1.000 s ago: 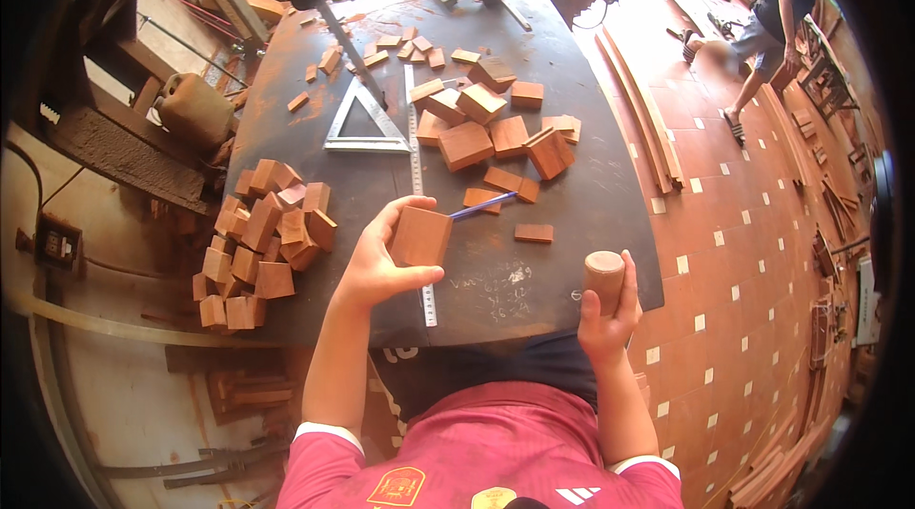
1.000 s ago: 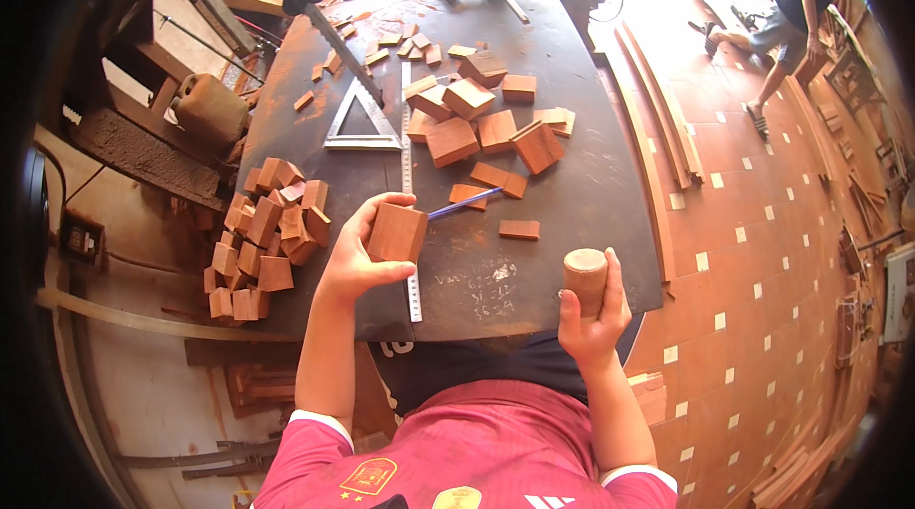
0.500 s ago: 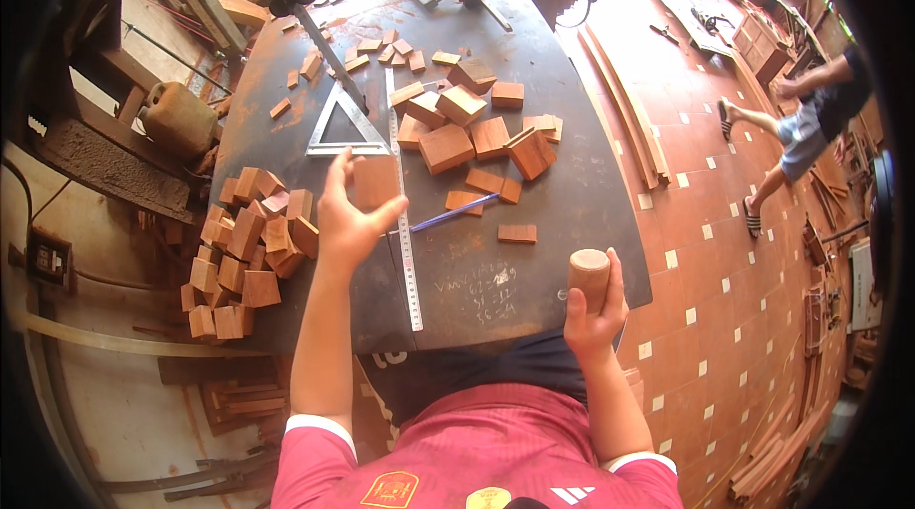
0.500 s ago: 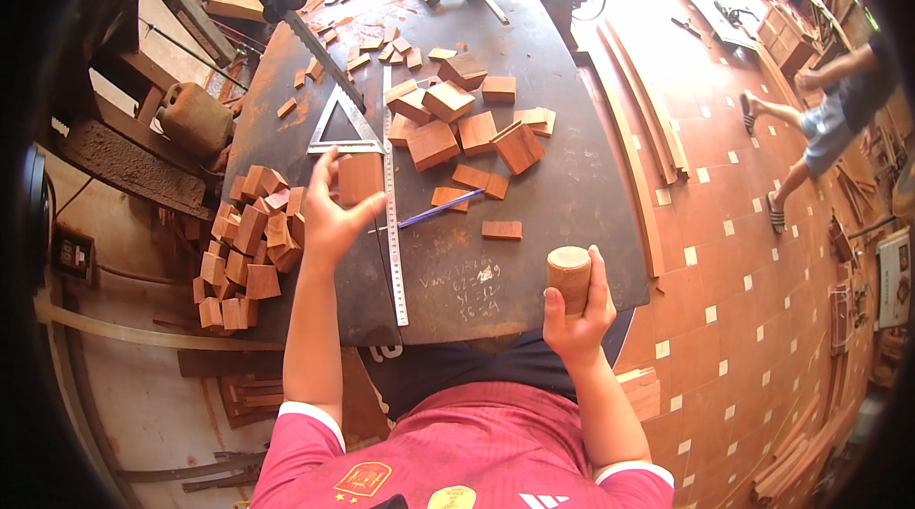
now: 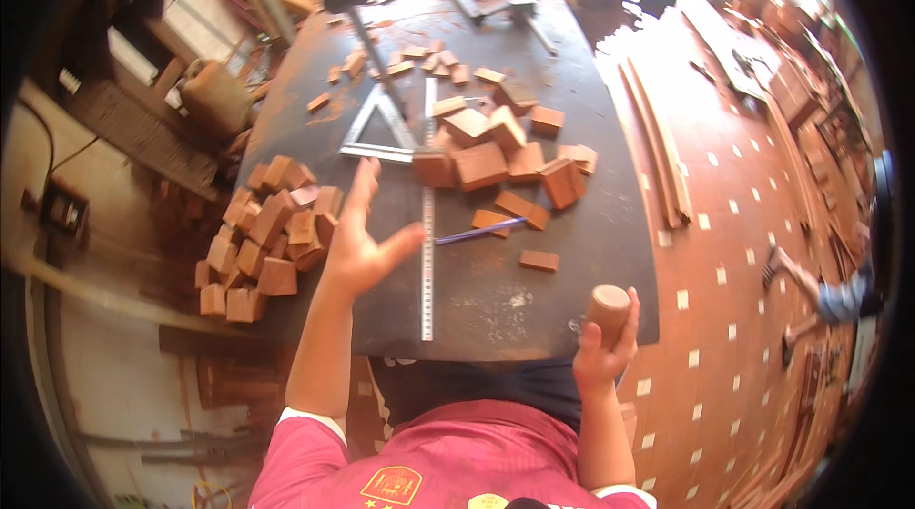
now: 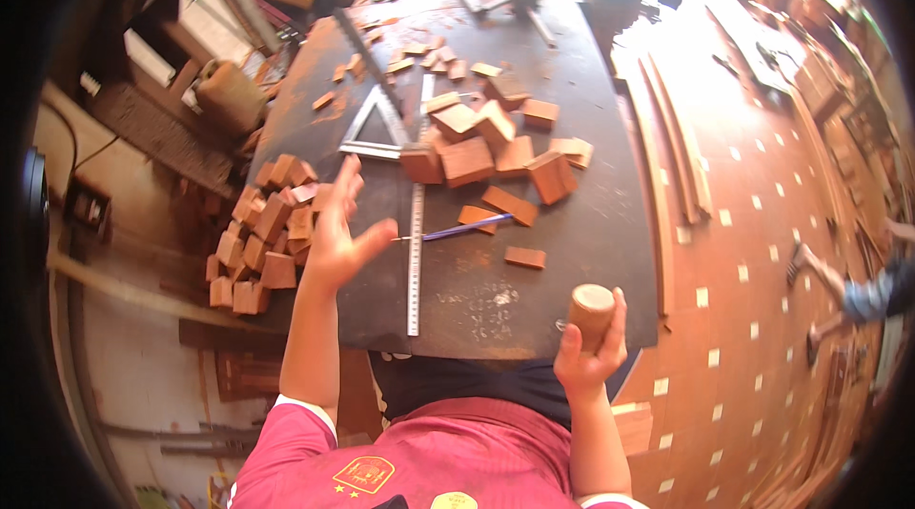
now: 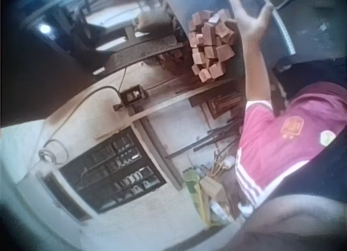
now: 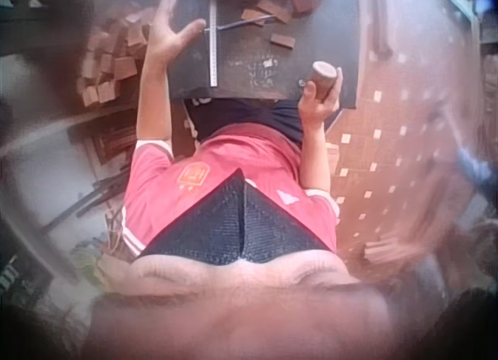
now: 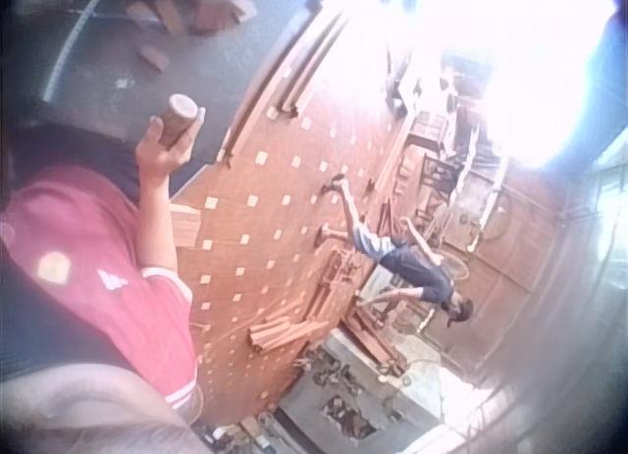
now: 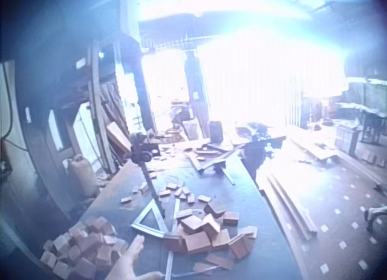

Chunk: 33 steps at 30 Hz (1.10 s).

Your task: The person holds a small rectangular wooden block in one hand and a cylindrical sanding tool in the other. They repeatedly rub the sanding tool against the edges and faces of the block to smooth the surface. The person rotates the block to access different sides and continues the sanding motion throughout the clip.

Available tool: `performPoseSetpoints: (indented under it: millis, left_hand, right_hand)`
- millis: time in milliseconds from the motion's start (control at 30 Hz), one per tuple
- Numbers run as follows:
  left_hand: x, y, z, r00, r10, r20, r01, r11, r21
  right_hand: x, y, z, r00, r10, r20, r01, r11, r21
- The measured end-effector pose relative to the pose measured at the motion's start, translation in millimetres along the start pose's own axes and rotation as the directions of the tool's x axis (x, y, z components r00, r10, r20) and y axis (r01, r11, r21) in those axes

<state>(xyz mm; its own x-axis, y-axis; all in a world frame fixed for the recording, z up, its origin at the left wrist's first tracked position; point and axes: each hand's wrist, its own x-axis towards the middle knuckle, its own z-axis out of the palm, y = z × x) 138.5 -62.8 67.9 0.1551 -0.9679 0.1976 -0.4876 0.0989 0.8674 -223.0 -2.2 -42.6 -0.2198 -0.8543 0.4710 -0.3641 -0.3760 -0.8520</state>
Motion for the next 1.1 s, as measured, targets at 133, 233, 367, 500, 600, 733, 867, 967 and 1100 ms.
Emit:
performPoseSetpoints:
  millis: [133, 233, 367, 500, 600, 733, 867, 967, 1100]
  left_hand:
    - [-108.2, -16.9, -70.0, 0.84, -0.114, 0.53, 0.387, 0.811, -0.438]
    - [-213.8, -90.8, -118.2, 0.707, -0.111, 0.699, 0.629, 0.55, -0.549]
    - [-367.2, -194.5, -76.5, 0.474, -0.859, 0.195, 0.73, 0.26, -0.632]
    - [-446.6, -230.2, 31.1, 0.015, -0.99, 0.138, 0.852, -0.059, -0.521]
    - [-441.5, -222.2, 77.0, 0.027, -0.983, 0.179, 0.83, -0.078, -0.552]
    - [-386.8, -195.3, 53.0, 0.16, -0.968, 0.194, 0.772, 0.0, -0.635]
    - [-320.6, -151.0, -35.6, 0.35, -0.914, 0.204, 0.696, 0.108, -0.71]
    - [-282.5, -116.1, -130.1, 0.727, -0.686, -0.029, 0.552, 0.609, -0.57]
    - [-209.7, -52.6, -216.5, 0.905, -0.373, -0.202, 0.303, 0.902, -0.307]
  right_hand:
    - [-7.4, 4.9, -5.2, 0.999, 0.049, 0.018, -0.05, 0.994, 0.092]
    - [-12.2, 5.1, -11.4, 0.99, 0.123, 0.069, -0.13, 0.986, 0.106]
    - [-12.7, 12.6, -13.9, 0.997, 0.01, 0.076, -0.008, 1.0, -0.019]
    - [-9.0, 12.4, -13.2, 0.996, -0.002, 0.093, 0.003, 1.0, -0.011]
    - [-11.3, 17.9, -14.4, 0.995, -0.002, 0.099, 0.004, 1.0, -0.022]
    - [-12.8, 23.7, -14.2, 0.997, -0.018, 0.075, 0.02, 0.999, -0.027]
    - [-15.1, 24.9, -14.2, 0.997, 0.027, 0.07, -0.028, 1.0, 0.009]
    - [-16.4, 24.8, -15.3, 0.998, 0.01, 0.065, -0.009, 1.0, -0.016]
    - [-14.0, 25.2, -14.3, 0.993, -0.087, 0.079, 0.094, 0.992, -0.084]
